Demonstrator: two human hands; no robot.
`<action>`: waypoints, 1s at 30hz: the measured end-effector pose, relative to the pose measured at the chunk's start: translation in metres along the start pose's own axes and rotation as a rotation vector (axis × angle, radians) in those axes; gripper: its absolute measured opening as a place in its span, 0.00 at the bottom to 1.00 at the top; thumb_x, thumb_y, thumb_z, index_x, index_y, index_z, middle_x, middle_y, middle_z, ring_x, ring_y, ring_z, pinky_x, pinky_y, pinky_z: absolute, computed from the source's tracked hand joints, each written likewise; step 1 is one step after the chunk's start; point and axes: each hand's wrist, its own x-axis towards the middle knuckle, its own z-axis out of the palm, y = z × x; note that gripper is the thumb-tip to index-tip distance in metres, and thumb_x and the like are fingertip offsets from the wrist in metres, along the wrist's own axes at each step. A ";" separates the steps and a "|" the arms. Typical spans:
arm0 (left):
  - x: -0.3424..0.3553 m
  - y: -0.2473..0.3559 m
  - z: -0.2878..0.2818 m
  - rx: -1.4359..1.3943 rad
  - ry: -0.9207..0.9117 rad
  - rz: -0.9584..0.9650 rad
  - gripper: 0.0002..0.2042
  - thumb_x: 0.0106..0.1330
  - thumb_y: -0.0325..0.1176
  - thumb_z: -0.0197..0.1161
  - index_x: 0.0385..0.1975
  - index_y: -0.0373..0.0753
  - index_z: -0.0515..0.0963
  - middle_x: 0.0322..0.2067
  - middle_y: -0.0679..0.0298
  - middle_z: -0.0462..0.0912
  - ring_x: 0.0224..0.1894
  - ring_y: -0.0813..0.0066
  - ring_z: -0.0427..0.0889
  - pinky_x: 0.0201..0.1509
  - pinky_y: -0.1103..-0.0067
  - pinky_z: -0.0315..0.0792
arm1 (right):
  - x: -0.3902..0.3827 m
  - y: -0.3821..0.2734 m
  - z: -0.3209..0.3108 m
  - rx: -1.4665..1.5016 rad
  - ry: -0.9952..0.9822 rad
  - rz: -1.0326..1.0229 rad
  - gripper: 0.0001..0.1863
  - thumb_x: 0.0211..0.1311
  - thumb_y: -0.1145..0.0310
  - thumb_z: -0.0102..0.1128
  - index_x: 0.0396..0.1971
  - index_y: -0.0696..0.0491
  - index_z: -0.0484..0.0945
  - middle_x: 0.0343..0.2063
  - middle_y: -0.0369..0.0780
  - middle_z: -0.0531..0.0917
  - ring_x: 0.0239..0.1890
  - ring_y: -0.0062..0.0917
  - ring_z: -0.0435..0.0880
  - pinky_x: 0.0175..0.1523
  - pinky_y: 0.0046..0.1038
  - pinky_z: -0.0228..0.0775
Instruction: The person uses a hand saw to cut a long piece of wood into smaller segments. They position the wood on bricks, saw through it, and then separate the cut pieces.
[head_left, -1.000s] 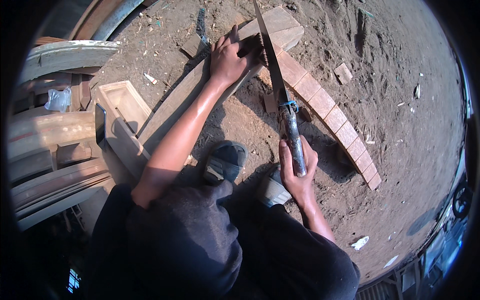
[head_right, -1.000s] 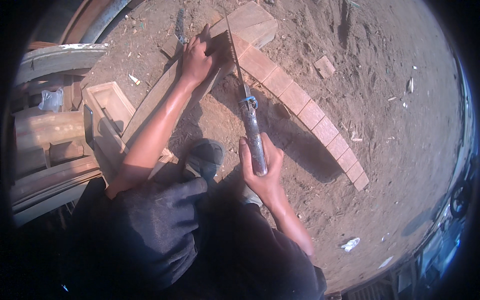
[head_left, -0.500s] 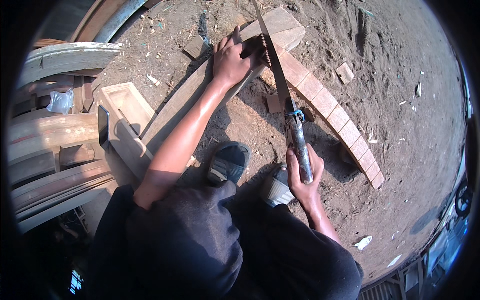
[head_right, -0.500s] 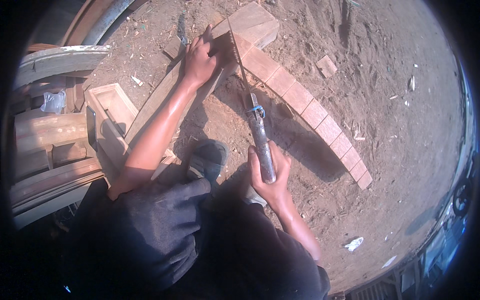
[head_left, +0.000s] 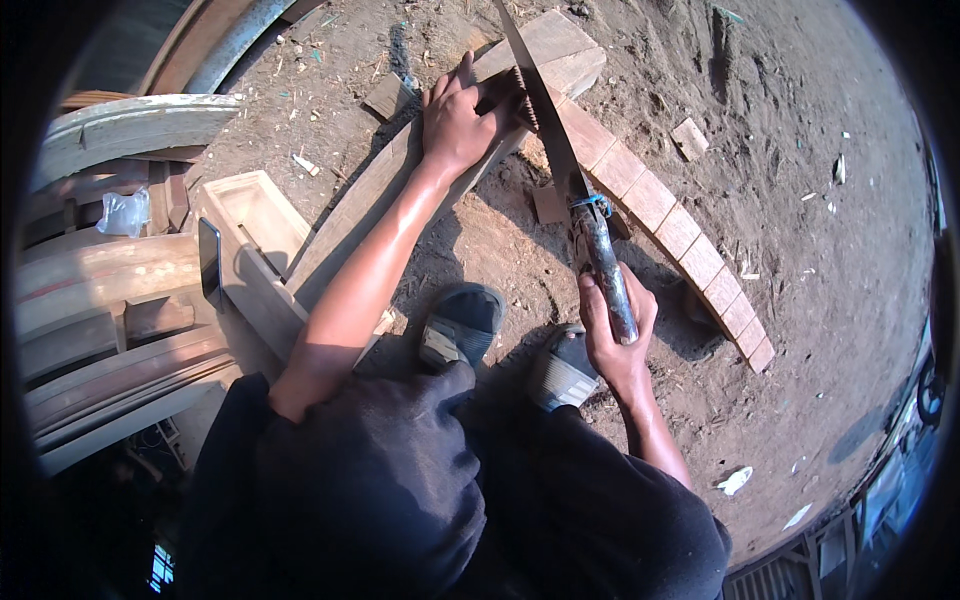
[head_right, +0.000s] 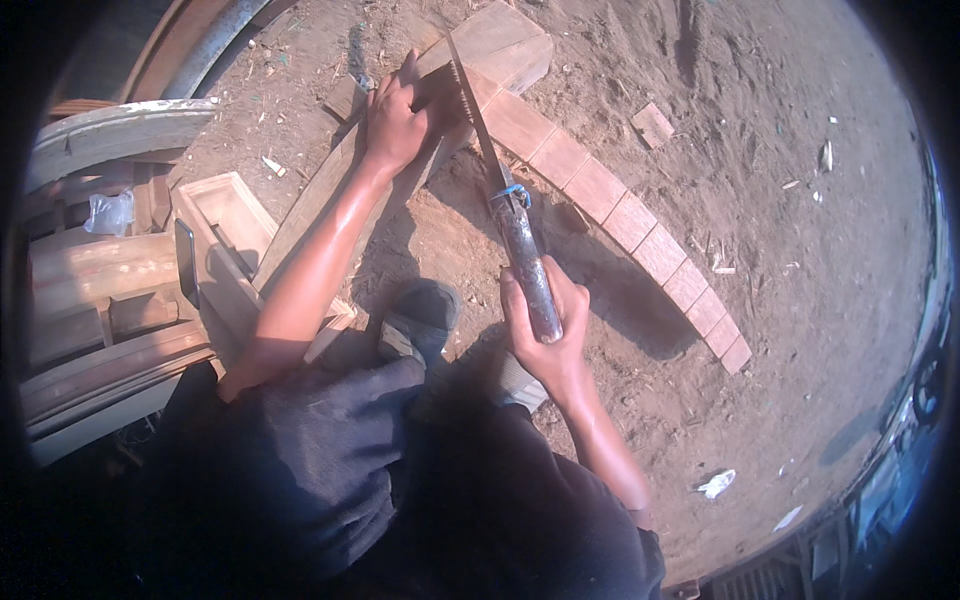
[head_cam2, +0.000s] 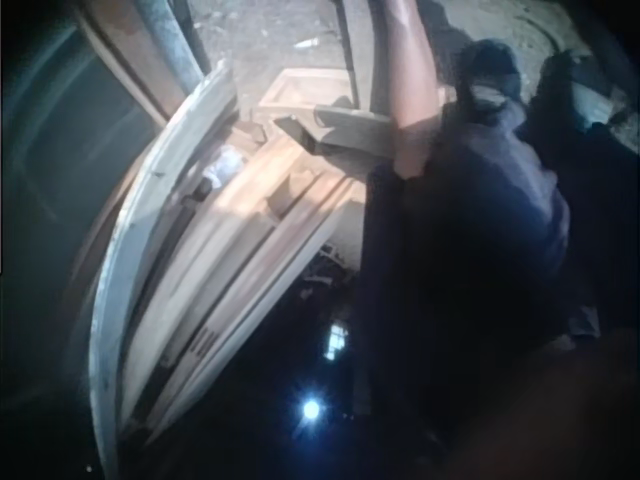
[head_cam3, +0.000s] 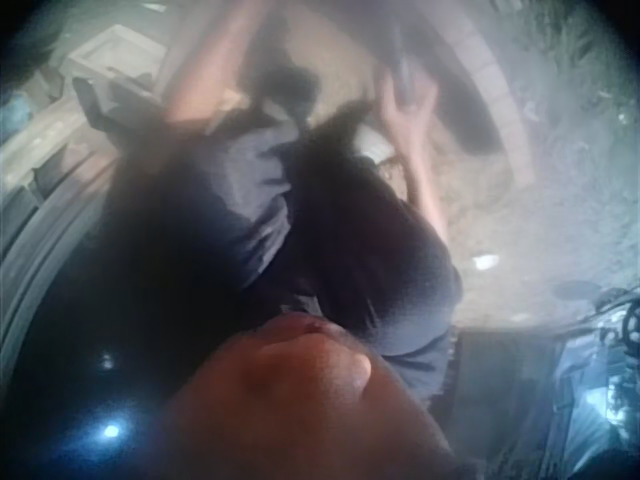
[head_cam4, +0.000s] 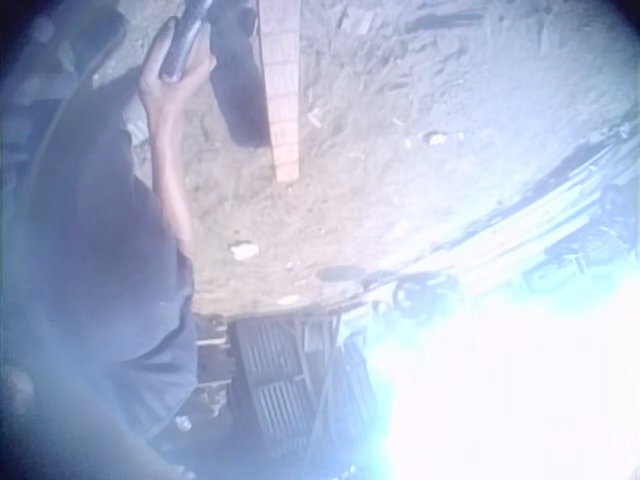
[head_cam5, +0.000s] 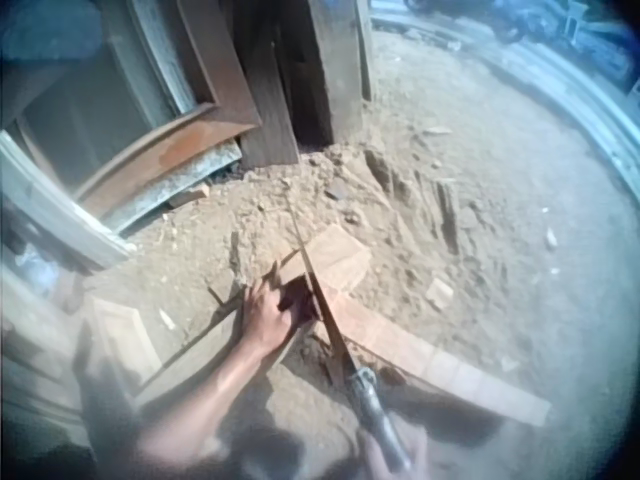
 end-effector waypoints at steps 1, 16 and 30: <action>-0.002 -0.001 -0.005 0.017 -0.052 -0.059 0.15 0.55 0.37 0.57 0.32 0.30 0.78 0.53 0.51 0.72 0.57 0.53 0.67 0.63 0.60 0.57 | 0.001 0.000 0.002 -0.038 -0.011 -0.049 0.09 0.62 0.71 0.58 0.25 0.60 0.73 0.16 0.36 0.73 0.18 0.16 0.69 0.25 0.22 0.60; -0.001 -0.002 0.006 0.030 -0.086 -0.035 0.13 0.57 0.36 0.57 0.33 0.31 0.79 0.60 0.57 0.71 0.58 0.57 0.68 0.64 0.63 0.57 | -0.005 -0.003 -0.001 -0.040 0.033 -0.025 0.09 0.62 0.71 0.57 0.25 0.60 0.72 0.15 0.33 0.71 0.18 0.13 0.66 0.23 0.20 0.56; 0.003 -0.001 0.005 0.040 -0.148 -0.118 0.20 0.59 0.51 0.61 0.39 0.40 0.84 0.66 0.57 0.65 0.60 0.60 0.67 0.65 0.67 0.55 | -0.012 -0.002 0.000 -0.074 0.035 -0.070 0.08 0.62 0.72 0.57 0.27 0.60 0.74 0.16 0.34 0.73 0.18 0.14 0.69 0.24 0.21 0.60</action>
